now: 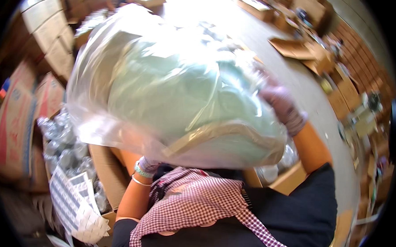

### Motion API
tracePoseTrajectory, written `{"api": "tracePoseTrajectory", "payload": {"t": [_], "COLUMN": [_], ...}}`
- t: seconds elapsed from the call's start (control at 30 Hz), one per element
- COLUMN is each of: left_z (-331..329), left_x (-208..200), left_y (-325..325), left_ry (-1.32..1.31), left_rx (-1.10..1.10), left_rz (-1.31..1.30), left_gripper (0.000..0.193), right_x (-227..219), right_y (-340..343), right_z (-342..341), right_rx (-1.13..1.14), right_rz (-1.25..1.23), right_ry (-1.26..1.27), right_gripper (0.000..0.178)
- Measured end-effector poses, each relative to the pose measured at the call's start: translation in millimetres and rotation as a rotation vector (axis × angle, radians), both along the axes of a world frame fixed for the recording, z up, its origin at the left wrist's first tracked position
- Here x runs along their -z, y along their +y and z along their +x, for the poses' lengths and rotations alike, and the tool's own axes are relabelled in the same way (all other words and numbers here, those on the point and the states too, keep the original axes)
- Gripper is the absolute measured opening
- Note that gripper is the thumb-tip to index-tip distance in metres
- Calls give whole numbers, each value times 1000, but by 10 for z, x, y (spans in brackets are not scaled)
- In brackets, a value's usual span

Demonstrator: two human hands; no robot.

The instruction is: The person assembles thermos bottles by placing inner components and lids into the outer casing by hand, then places the assembled units into plastic bags.

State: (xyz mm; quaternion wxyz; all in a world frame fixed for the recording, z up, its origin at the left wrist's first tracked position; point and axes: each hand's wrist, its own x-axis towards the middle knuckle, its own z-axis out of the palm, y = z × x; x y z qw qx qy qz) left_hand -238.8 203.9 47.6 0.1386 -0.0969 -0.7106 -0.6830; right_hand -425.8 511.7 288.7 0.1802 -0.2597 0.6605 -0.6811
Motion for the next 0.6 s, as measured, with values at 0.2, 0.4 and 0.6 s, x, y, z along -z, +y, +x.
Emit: {"api": "tracePoseTrajectory", "payload": {"t": [0.2, 0.4, 0.6], "left_z": [145, 288, 258], "left_x": [-268, -692, -387], "left_y": [-391, 100, -137], "left_ry": [-11, 90, -85], "left_rx": [-396, -625, -577], "left_rz": [9, -193, 40], "left_gripper": [94, 143, 155], "right_x": [769, 1660, 2412], "right_y": [-1226, -1537, -1519], "right_z": [636, 529, 827], "right_rx": [-403, -259, -135], "right_rz": [-406, -145, 10], "right_ry": [504, 526, 504], "right_gripper": [116, 117, 119]}}
